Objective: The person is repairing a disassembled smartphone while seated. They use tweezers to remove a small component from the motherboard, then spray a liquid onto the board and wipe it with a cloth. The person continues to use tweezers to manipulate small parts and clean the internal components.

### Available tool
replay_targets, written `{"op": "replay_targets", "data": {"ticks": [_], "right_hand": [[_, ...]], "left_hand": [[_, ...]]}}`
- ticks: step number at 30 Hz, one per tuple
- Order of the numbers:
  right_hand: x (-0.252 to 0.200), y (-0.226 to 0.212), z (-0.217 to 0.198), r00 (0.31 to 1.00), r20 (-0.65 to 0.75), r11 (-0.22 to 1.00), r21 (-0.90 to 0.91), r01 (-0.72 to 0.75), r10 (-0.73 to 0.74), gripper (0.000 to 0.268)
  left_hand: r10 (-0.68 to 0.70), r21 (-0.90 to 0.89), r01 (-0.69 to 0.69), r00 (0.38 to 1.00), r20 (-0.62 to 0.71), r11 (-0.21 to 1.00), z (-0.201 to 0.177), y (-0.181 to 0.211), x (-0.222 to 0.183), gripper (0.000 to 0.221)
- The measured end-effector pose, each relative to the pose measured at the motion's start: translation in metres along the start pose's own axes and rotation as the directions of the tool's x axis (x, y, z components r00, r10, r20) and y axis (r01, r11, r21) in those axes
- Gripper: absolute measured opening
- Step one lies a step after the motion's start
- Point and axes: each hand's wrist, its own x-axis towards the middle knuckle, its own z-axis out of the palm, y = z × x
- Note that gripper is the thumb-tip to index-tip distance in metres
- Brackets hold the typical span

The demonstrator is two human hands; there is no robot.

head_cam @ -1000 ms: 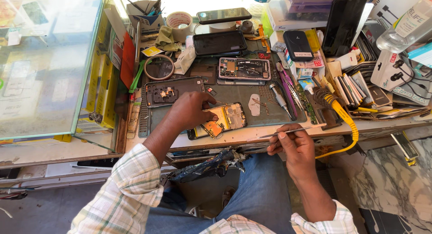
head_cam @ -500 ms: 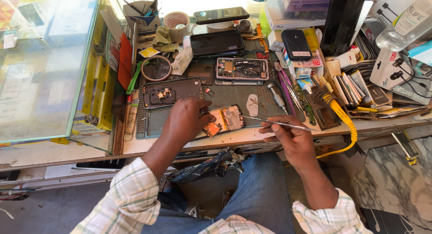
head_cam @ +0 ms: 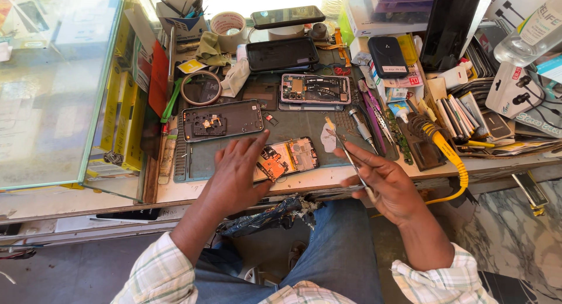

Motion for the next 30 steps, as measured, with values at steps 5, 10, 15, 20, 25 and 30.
{"op": "replay_targets", "data": {"ticks": [5,10,15,20,25,30], "right_hand": [[0.006,-0.003,0.002,0.982,-0.185,0.882,-0.458,-0.116,0.033,0.051],[0.010,-0.024,0.018,0.953,-0.013,0.375,-0.921,0.106,-0.303,0.033],[0.018,-0.038,0.034,0.937,0.068,0.073,-0.992,0.098,-0.341,0.026],[0.024,-0.041,0.041,0.903,0.214,-0.100,-0.977,0.190,-0.372,0.024],[0.029,-0.040,0.041,0.920,0.193,-0.087,-0.981,0.173,-0.342,0.022],[0.033,-0.036,0.037,0.907,0.247,-0.099,-0.969,0.227,-0.341,0.022]], "left_hand": [[0.059,-0.001,-0.059,0.998,0.021,0.998,0.002,-0.013,0.005,0.111],[0.144,-0.001,-0.144,0.989,0.016,0.990,-0.001,-0.023,0.004,0.102],[0.256,-0.072,-0.262,0.963,-0.081,0.962,-0.008,-0.025,0.016,0.086],[0.205,0.033,-0.202,0.969,-0.136,0.979,0.006,-0.008,0.053,0.034],[0.200,0.144,-0.196,0.980,-0.013,0.970,0.002,0.000,0.074,0.019],[0.166,0.144,-0.167,0.986,0.017,0.975,0.002,0.001,0.080,0.009]]}}
